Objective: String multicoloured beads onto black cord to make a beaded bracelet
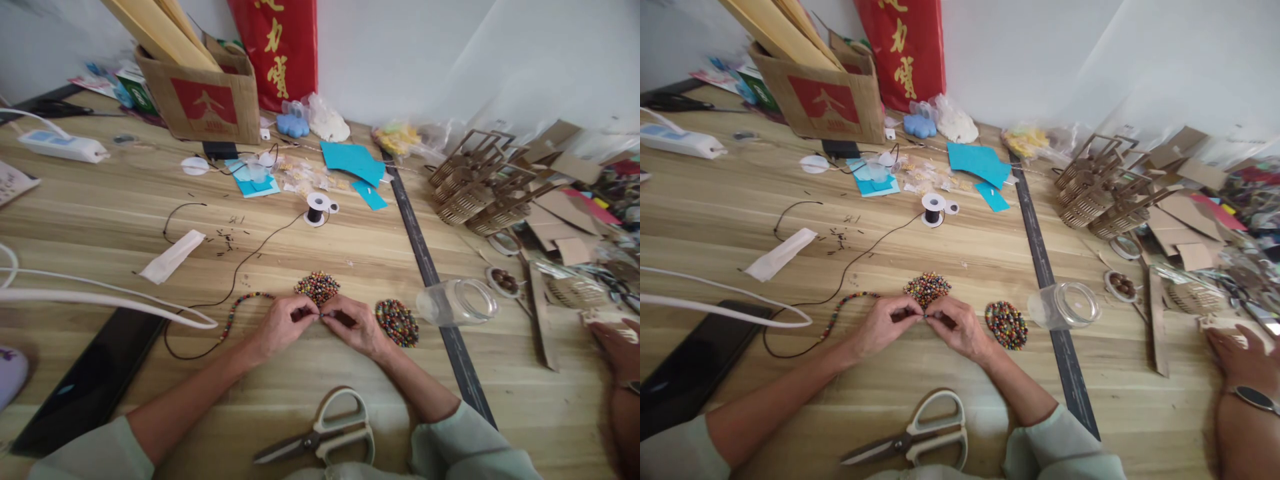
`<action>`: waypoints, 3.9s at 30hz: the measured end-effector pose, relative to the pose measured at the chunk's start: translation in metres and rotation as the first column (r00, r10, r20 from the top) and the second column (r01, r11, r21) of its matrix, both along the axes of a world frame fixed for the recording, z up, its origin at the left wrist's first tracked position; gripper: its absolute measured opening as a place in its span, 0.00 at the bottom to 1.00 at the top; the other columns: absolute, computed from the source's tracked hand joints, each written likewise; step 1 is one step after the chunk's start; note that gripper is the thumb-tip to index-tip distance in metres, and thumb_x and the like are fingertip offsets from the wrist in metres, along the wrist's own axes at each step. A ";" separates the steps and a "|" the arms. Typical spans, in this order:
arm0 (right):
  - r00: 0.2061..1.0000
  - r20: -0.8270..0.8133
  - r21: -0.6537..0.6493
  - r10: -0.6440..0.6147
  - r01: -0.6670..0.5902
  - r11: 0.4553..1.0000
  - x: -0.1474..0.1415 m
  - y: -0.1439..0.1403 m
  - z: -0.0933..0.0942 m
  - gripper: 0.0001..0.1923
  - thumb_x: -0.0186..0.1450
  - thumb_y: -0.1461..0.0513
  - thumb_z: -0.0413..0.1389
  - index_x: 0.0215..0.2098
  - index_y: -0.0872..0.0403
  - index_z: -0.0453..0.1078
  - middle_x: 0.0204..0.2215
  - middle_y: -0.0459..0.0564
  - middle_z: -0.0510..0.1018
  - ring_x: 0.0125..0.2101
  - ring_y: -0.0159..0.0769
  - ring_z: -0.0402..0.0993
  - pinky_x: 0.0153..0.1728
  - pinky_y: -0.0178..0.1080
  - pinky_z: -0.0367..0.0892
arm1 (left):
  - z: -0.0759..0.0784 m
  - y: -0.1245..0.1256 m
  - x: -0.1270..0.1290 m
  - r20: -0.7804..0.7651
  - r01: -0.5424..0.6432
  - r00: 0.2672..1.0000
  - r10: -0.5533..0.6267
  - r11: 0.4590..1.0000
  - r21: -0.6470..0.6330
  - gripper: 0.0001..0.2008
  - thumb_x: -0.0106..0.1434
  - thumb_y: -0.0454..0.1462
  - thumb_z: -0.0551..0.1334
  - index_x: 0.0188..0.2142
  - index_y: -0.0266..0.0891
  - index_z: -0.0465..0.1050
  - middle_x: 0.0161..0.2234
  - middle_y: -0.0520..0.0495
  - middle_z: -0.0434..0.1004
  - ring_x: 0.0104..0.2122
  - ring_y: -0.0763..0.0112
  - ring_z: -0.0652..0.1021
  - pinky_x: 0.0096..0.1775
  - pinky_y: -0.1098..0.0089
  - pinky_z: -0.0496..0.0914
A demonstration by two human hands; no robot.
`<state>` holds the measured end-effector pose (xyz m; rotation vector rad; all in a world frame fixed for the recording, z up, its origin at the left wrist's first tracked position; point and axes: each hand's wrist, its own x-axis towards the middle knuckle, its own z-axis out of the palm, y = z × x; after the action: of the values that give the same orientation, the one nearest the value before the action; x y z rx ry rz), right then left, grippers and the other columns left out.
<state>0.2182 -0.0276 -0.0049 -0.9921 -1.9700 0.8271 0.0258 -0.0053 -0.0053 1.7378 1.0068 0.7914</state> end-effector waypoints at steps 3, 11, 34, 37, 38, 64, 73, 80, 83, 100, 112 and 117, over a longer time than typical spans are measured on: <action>1.000 -0.011 -0.017 -0.021 0.021 1.000 0.001 0.000 -0.002 0.06 0.67 0.60 0.56 0.37 0.55 0.72 0.32 0.52 0.78 0.32 0.34 0.75 0.35 0.36 0.71 | 0.000 0.000 0.000 0.007 -0.003 1.000 0.003 1.000 -0.004 0.04 0.56 0.30 0.62 0.27 0.36 0.75 0.26 0.50 0.79 0.27 0.72 0.76 0.32 0.74 0.69; 1.000 0.011 -0.007 -0.022 0.022 1.000 0.001 0.000 -0.001 0.07 0.68 0.59 0.55 0.37 0.55 0.71 0.31 0.52 0.78 0.32 0.34 0.74 0.36 0.35 0.70 | 0.003 0.000 0.000 0.021 -0.013 1.000 0.014 1.000 -0.019 0.03 0.56 0.30 0.62 0.27 0.35 0.75 0.24 0.50 0.78 0.25 0.73 0.75 0.30 0.75 0.68; 0.998 0.016 0.143 0.062 -0.063 0.988 0.002 -0.002 0.009 0.03 0.70 0.65 0.50 0.38 0.53 0.65 0.31 0.50 0.72 0.33 0.35 0.69 0.35 0.36 0.67 | 0.008 -0.004 -0.001 0.023 -0.043 0.999 0.041 0.996 0.081 0.06 0.59 0.34 0.61 0.34 0.35 0.76 0.26 0.49 0.77 0.22 0.75 0.70 0.24 0.75 0.62; 0.997 0.024 0.142 0.068 -0.071 0.987 0.001 -0.002 0.010 0.03 0.70 0.64 0.50 0.38 0.53 0.65 0.31 0.50 0.72 0.33 0.35 0.69 0.34 0.37 0.68 | 0.004 -0.005 0.000 0.029 -0.007 1.000 0.002 0.987 0.160 0.03 0.58 0.32 0.63 0.30 0.35 0.76 0.26 0.49 0.78 0.25 0.74 0.72 0.28 0.74 0.65; 0.997 0.028 0.142 0.071 -0.075 0.987 0.001 -0.002 0.010 0.03 0.70 0.64 0.49 0.39 0.53 0.65 0.31 0.51 0.72 0.33 0.35 0.69 0.34 0.37 0.68 | 0.003 -0.005 0.001 0.036 -0.004 0.999 -0.003 0.983 0.183 0.03 0.58 0.32 0.63 0.29 0.35 0.76 0.26 0.49 0.77 0.25 0.74 0.73 0.29 0.74 0.65; 0.971 0.238 0.232 0.009 -0.066 0.971 0.000 -0.002 0.004 0.06 0.70 0.65 0.46 0.38 0.54 0.64 0.30 0.52 0.71 0.32 0.37 0.67 0.33 0.39 0.65 | 0.003 -0.003 0.001 0.030 0.023 0.999 -0.029 0.984 0.174 0.04 0.58 0.30 0.62 0.28 0.35 0.75 0.25 0.50 0.77 0.26 0.72 0.75 0.31 0.73 0.68; 0.976 0.215 0.227 0.015 -0.065 0.972 0.001 -0.001 0.004 0.06 0.70 0.65 0.46 0.40 0.53 0.65 0.32 0.52 0.72 0.33 0.37 0.68 0.34 0.40 0.67 | 0.002 -0.002 0.000 0.061 0.011 0.998 -0.025 0.976 0.220 0.06 0.60 0.31 0.61 0.27 0.36 0.75 0.25 0.48 0.77 0.27 0.71 0.74 0.32 0.72 0.68; 0.974 0.022 0.127 -0.227 0.222 0.967 0.004 0.000 0.003 0.08 0.70 0.65 0.46 0.42 0.52 0.66 0.33 0.50 0.72 0.34 0.36 0.70 0.36 0.39 0.68 | 0.009 0.001 -0.003 0.157 -0.187 0.976 0.152 0.953 0.240 0.05 0.59 0.32 0.62 0.26 0.38 0.73 0.26 0.48 0.75 0.31 0.68 0.74 0.37 0.69 0.68; 0.942 -0.018 0.088 -0.335 0.335 0.938 0.005 0.003 -0.002 0.07 0.70 0.64 0.47 0.41 0.52 0.66 0.32 0.49 0.71 0.33 0.35 0.69 0.35 0.38 0.67 | 0.011 0.000 -0.004 0.156 -0.243 0.962 0.225 0.964 0.108 0.05 0.60 0.33 0.61 0.28 0.37 0.72 0.25 0.50 0.75 0.27 0.72 0.74 0.33 0.73 0.68; 0.946 0.142 0.159 -0.292 0.269 0.950 0.003 0.011 -0.009 0.08 0.69 0.65 0.50 0.44 0.51 0.69 0.39 0.53 0.71 0.42 0.41 0.67 0.43 0.45 0.67 | 0.003 -0.001 -0.001 0.064 -0.177 0.983 0.171 0.979 0.101 0.05 0.60 0.33 0.59 0.28 0.36 0.72 0.23 0.52 0.74 0.23 0.75 0.73 0.28 0.76 0.67; 0.926 0.262 0.181 -0.271 0.229 0.956 0.001 0.012 -0.008 0.10 0.69 0.66 0.50 0.46 0.52 0.70 0.38 0.54 0.72 0.41 0.43 0.66 0.42 0.46 0.66 | -0.002 -0.004 0.001 -0.074 -0.074 0.993 0.090 0.978 0.197 0.05 0.61 0.31 0.59 0.30 0.37 0.72 0.27 0.49 0.78 0.28 0.71 0.77 0.33 0.73 0.70; 0.922 0.278 0.192 -0.271 0.223 0.956 0.001 0.012 -0.008 0.10 0.69 0.66 0.49 0.45 0.52 0.70 0.37 0.54 0.72 0.40 0.43 0.67 0.42 0.46 0.66 | 0.000 -0.004 0.002 -0.086 -0.056 0.993 0.075 0.978 0.201 0.05 0.61 0.31 0.59 0.29 0.37 0.72 0.28 0.49 0.78 0.29 0.70 0.77 0.33 0.72 0.70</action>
<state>0.2189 -0.0151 -0.0129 -1.3012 -2.0670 0.3890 0.0276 -0.0093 -0.0058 1.9355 1.0824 0.8849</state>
